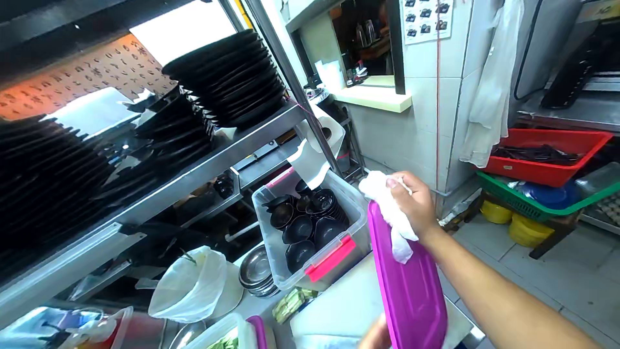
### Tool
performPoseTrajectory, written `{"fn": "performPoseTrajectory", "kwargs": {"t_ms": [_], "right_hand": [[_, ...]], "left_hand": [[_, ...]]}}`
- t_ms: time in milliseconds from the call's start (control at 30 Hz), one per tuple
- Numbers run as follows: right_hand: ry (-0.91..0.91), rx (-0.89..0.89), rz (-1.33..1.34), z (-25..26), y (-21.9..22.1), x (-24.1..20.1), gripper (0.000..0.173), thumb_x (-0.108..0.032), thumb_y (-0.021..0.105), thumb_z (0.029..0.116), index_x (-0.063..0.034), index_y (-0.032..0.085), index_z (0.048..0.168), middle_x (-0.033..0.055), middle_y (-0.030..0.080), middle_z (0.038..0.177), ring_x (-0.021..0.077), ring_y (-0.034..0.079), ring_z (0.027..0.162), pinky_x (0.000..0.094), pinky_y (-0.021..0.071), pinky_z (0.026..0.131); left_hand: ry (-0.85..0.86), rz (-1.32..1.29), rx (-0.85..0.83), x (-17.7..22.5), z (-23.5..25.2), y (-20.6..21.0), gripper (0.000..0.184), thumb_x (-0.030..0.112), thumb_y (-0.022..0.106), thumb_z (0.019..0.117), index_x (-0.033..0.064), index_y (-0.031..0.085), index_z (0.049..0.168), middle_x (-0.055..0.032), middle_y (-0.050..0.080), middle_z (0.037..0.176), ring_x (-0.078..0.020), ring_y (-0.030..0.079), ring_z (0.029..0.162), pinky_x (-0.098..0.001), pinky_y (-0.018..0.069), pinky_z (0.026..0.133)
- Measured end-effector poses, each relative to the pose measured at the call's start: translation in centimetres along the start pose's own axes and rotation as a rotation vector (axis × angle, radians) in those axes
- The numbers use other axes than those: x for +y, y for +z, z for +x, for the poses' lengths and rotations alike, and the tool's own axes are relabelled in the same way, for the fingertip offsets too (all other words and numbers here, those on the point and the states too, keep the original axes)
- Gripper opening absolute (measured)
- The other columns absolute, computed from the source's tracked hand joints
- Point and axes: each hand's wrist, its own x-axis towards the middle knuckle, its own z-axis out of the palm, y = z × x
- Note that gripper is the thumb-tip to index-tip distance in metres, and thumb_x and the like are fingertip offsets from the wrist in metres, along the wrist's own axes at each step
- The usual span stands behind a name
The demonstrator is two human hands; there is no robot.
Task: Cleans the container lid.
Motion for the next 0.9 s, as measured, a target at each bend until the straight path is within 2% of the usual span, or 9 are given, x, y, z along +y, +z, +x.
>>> {"fn": "performPoseTrajectory", "kwargs": {"t_ms": [67, 133, 267, 467, 567, 667, 733, 800, 900], "right_hand": [[-0.07, -0.104, 0.016, -1.6, 2.0, -1.2, 0.019, -0.026, 0.057, 0.1031, -0.0102, 0.068, 0.103, -0.004, 0.067, 0.085, 0.0022, 0.063, 0.07, 0.0211, 0.0561, 0.063], [-0.113, -0.214, 0.05, -3.7, 4.3, -1.9, 0.022, -0.03, 0.059, 0.1023, -0.0095, 0.069, 0.102, -0.0025, 0.068, 0.087, 0.0043, 0.064, 0.072, 0.0243, 0.0577, 0.064], [-0.118, -0.231, 0.108, -5.6, 6.0, -3.0, 0.022, -0.032, 0.061, 0.1022, -0.0116, 0.07, 0.104, -0.0026, 0.069, 0.086, 0.0062, 0.065, 0.071, 0.0258, 0.0587, 0.062], [-0.103, 0.104, 0.034, -5.6, 3.7, -6.5, 0.016, -0.022, 0.052, 0.1068, -0.0157, 0.059, 0.12, -0.0062, 0.064, 0.1, 0.0044, 0.065, 0.085, 0.0222, 0.0585, 0.073], [-0.276, -0.166, -0.002, -8.5, 5.8, -5.7, 0.03, -0.022, 0.057, 0.1052, -0.0168, 0.055, 0.134, 0.0011, 0.065, 0.133, 0.0147, 0.065, 0.12, 0.0356, 0.0576, 0.1], [-0.453, -0.511, -0.119, -10.7, 8.4, -4.1, 0.027, -0.021, 0.052, 0.106, -0.0132, 0.071, 0.123, 0.0043, 0.069, 0.131, 0.0266, 0.054, 0.137, 0.0549, 0.0436, 0.115], [-0.464, -0.474, -0.215, -9.7, 8.5, -3.3, 0.029, -0.019, 0.048, 0.1069, -0.0106, 0.073, 0.119, 0.0036, 0.071, 0.127, 0.0249, 0.056, 0.136, 0.0556, 0.041, 0.118], [-0.351, -0.342, -0.359, -7.7, 7.3, -1.4, 0.03, -0.015, 0.049, 0.1057, -0.0028, 0.072, 0.121, 0.0109, 0.07, 0.128, 0.0257, 0.061, 0.13, 0.0499, 0.0461, 0.115], [-0.029, -0.181, -0.533, -4.4, 5.5, 1.2, 0.032, -0.017, 0.047, 0.1079, 0.0002, 0.064, 0.13, 0.0192, 0.068, 0.12, 0.0295, 0.069, 0.103, 0.05, 0.0579, 0.088]], "left_hand": [[-0.011, -0.07, 0.121, 1.6, 2.0, -0.7, 0.093, 0.046, 0.077, 0.088, -0.0011, 0.032, 0.154, -0.0148, 0.057, 0.146, -0.0256, 0.063, 0.125, -0.0455, 0.0551, 0.103], [-0.141, 0.056, 0.329, 3.6, 4.0, -0.9, 0.071, 0.022, 0.078, 0.0901, -0.0042, 0.042, 0.145, -0.0102, 0.069, 0.123, -0.0178, 0.071, 0.107, -0.0378, 0.0613, 0.093], [-0.215, 0.204, 0.494, 3.5, 5.4, -1.7, 0.031, 0.014, 0.068, 0.0967, -0.0004, 0.062, 0.123, -0.006, 0.076, 0.101, -0.0145, 0.074, 0.091, -0.0351, 0.0641, 0.085], [-0.159, -0.119, 0.777, 2.7, 4.3, -1.9, 0.044, 0.008, 0.065, 0.0957, -0.0074, 0.046, 0.132, -0.0182, 0.072, 0.102, -0.0259, 0.075, 0.088, -0.0427, 0.0657, 0.078], [-0.059, -0.119, 0.74, 2.4, 4.1, -1.2, 0.047, 0.005, 0.07, 0.091, -0.0068, 0.046, 0.13, -0.0128, 0.073, 0.102, -0.0191, 0.074, 0.091, -0.0382, 0.0646, 0.082], [0.038, -0.033, 0.649, 1.7, 3.1, -0.4, 0.047, 0.013, 0.078, 0.0844, 0.0009, 0.054, 0.123, 0.0016, 0.072, 0.104, -0.0049, 0.069, 0.099, -0.0284, 0.0586, 0.09], [0.032, -0.083, 0.679, 2.2, 2.7, 0.0, 0.042, 0.008, 0.076, 0.0868, 0.0022, 0.055, 0.122, 0.0003, 0.075, 0.101, -0.0078, 0.072, 0.094, -0.0315, 0.0617, 0.086], [-0.029, -0.164, 0.742, 3.2, 2.4, 0.6, 0.04, -0.004, 0.068, 0.088, -0.002, 0.05, 0.123, -0.0083, 0.075, 0.096, -0.0173, 0.075, 0.086, -0.0385, 0.065, 0.078], [-0.057, -0.218, 0.748, 3.1, 1.6, 0.5, 0.039, -0.006, 0.066, 0.0892, -0.0027, 0.048, 0.124, -0.0109, 0.075, 0.095, -0.0202, 0.076, 0.084, -0.0397, 0.0651, 0.077]]}}
